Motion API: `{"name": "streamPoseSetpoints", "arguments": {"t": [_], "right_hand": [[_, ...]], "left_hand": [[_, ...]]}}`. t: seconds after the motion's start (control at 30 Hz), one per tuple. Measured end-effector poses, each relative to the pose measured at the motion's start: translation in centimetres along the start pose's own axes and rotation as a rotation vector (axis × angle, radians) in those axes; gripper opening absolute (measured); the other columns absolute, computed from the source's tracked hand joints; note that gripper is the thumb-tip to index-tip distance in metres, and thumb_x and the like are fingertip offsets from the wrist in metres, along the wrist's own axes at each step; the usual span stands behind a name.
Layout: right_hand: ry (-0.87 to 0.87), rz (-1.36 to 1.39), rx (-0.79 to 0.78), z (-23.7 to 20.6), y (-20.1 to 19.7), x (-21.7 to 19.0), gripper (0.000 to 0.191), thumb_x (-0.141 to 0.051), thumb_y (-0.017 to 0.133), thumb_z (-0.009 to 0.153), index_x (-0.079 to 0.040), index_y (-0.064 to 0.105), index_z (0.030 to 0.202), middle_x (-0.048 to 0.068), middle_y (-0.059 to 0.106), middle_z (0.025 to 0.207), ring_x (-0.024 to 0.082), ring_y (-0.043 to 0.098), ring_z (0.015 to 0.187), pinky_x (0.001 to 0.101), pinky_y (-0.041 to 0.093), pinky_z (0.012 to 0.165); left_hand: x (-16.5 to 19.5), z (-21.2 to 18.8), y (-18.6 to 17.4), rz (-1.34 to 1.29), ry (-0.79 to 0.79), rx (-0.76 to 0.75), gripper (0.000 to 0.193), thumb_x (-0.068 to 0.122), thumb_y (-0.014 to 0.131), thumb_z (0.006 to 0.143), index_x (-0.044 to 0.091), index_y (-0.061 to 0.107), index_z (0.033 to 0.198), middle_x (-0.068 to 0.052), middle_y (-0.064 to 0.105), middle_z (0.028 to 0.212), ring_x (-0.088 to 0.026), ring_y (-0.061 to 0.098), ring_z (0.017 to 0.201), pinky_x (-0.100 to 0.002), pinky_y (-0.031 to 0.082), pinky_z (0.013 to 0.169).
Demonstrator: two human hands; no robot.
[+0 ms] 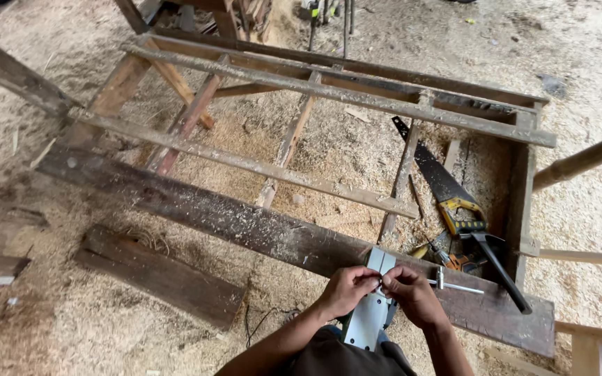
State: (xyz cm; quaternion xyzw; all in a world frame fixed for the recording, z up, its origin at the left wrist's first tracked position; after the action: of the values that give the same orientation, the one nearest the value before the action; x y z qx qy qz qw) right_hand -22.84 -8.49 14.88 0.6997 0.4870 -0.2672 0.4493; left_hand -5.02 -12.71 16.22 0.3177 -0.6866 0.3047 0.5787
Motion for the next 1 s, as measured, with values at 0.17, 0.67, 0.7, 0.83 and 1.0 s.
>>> {"name": "streamPoseSetpoints", "arguments": {"t": [0.17,0.67,0.7,0.83,1.0], "right_hand": [[-0.089,0.06,-0.023,-0.9,0.3,-0.4,0.014,-0.011,0.075,0.09,0.002,0.07,0.093,0.009,0.07,0.082,0.017,0.062,0.075,0.0324,0.052,0.071],[-0.382,-0.786,0.273,-5.9,1.3,-3.5,0.015,-0.014,0.075,0.092,-0.003,0.074,0.101,0.01,0.077,0.09,0.018,0.075,0.081,0.0332,0.06,0.071],[-0.339,-0.812,0.279,-6.4,1.2,-3.0,0.016,-0.011,0.075,0.092,-0.003,0.075,0.106,0.012,0.075,0.094,0.018,0.073,0.081,0.0337,0.059,0.068],[-0.391,-0.68,0.304,-7.8,1.6,-2.9,0.026,-0.015,0.077,0.094,-0.001,0.072,0.114,0.011,0.077,0.099,0.016,0.074,0.086,0.0323,0.06,0.075],[-0.19,-0.531,0.37,-8.3,0.5,-1.9,0.026,-0.024,0.079,0.094,0.0,0.075,0.102,0.008,0.078,0.089,0.012,0.073,0.08,0.0285,0.06,0.071]], "left_hand": [[1.4,0.0,0.1,-0.336,-0.056,-0.028,0.031,0.03,0.073,0.098,0.002,0.075,0.111,-0.009,0.077,0.099,-0.014,0.071,0.084,-0.031,0.059,0.077],[0.8,0.6,2.3,0.023,0.137,0.101,0.012,0.011,0.072,0.096,0.001,0.07,0.102,-0.005,0.071,0.094,-0.012,0.067,0.088,-0.029,0.056,0.08],[1.1,0.5,2.5,0.079,0.129,0.064,0.013,0.011,0.073,0.096,0.001,0.07,0.104,-0.005,0.073,0.094,-0.013,0.068,0.084,-0.029,0.057,0.075],[3.2,0.0,2.5,0.234,0.161,0.054,0.013,0.009,0.071,0.1,0.001,0.068,0.109,-0.01,0.075,0.096,-0.021,0.073,0.084,-0.032,0.058,0.075],[4.1,-0.2,4.6,0.325,0.264,-0.005,0.018,0.003,0.069,0.094,0.003,0.065,0.112,-0.014,0.073,0.101,-0.028,0.075,0.088,-0.036,0.06,0.075]]}}
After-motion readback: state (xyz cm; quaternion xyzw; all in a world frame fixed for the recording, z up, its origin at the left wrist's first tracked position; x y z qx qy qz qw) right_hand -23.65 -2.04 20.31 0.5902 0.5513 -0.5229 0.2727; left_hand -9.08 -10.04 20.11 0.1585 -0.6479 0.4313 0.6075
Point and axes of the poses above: each hand's wrist, its own z-axis towards the middle knuckle, its own y-axis out of the palm, x = y × z, the point moved 6 cm from there along z, towards the middle knuckle
